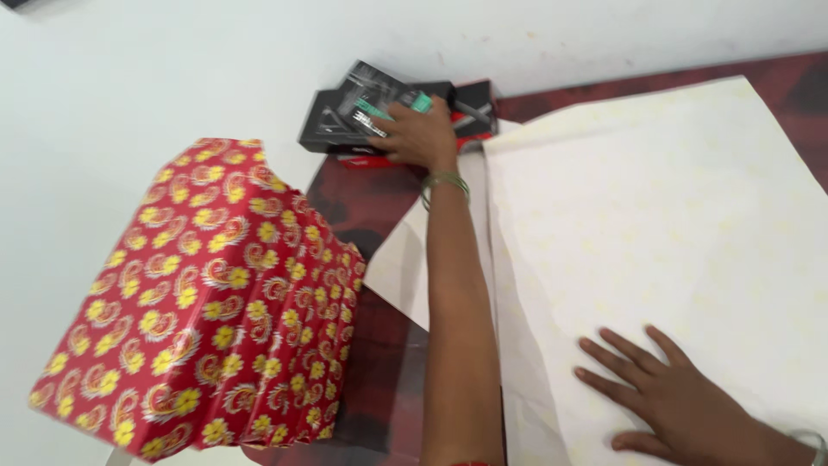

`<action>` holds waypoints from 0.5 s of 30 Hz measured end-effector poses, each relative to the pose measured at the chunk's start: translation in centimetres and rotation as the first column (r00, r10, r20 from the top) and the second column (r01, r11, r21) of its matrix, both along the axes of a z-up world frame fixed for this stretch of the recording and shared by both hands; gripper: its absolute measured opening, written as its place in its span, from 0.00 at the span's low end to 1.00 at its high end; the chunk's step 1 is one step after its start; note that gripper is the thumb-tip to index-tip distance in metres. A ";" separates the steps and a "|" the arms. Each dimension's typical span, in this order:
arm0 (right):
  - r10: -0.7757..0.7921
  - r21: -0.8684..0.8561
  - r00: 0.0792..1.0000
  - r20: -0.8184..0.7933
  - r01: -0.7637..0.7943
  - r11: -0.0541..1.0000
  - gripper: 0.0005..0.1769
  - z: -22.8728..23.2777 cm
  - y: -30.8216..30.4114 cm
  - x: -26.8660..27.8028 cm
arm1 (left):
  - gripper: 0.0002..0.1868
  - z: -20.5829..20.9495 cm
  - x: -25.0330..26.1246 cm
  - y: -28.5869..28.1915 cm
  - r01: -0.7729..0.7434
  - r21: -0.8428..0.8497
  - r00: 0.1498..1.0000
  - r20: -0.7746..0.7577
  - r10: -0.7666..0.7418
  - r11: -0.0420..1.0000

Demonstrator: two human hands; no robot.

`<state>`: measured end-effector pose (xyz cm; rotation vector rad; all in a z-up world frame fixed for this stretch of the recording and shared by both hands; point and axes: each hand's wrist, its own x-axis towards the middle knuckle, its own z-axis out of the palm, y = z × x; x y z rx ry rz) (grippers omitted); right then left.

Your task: The person wraps two rectangular boxes using red floral wrapping paper. They place each box on the paper, fold the paper around it, and tuck the ends to form a neat package. The wrapped boxes are stacked on the table.

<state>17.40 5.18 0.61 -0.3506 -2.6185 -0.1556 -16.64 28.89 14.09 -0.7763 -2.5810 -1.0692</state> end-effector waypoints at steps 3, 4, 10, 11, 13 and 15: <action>-0.046 0.187 0.995 -0.087 0.062 0.980 0.48 -1.0 0.3 -0.8 | 0.45 -1.7 -1.1 0.8 0.007 0.044 0.998 -0.061 -0.005 0.999; -0.062 0.221 0.992 -0.105 0.084 0.972 0.49 -1.6 0.5 -1.0 | 0.46 -2.5 -1.5 1.1 0.018 0.063 0.997 -0.079 -0.013 0.998; -0.168 0.314 0.974 -0.155 0.209 0.926 0.44 -5.8 1.5 -1.6 | 0.45 -5.7 -3.1 2.2 0.102 0.044 0.994 -0.044 -0.100 0.994; -0.204 0.317 0.966 -0.158 0.245 0.916 0.43 -6.5 1.4 -1.6 | 0.45 -6.1 -3.2 2.2 0.108 0.040 0.994 -0.035 -0.107 0.993; -0.239 0.310 0.959 -0.153 0.276 0.910 0.41 -7.5 1.2 -1.6 | 0.44 -6.5 -3.3 2.3 0.123 0.029 0.992 -0.015 -0.123 0.992; -0.243 0.321 0.959 -0.142 0.277 0.906 0.41 -7.7 1.5 -1.3 | 0.44 -6.8 -3.7 2.4 0.140 0.014 0.990 -0.020 -0.139 0.990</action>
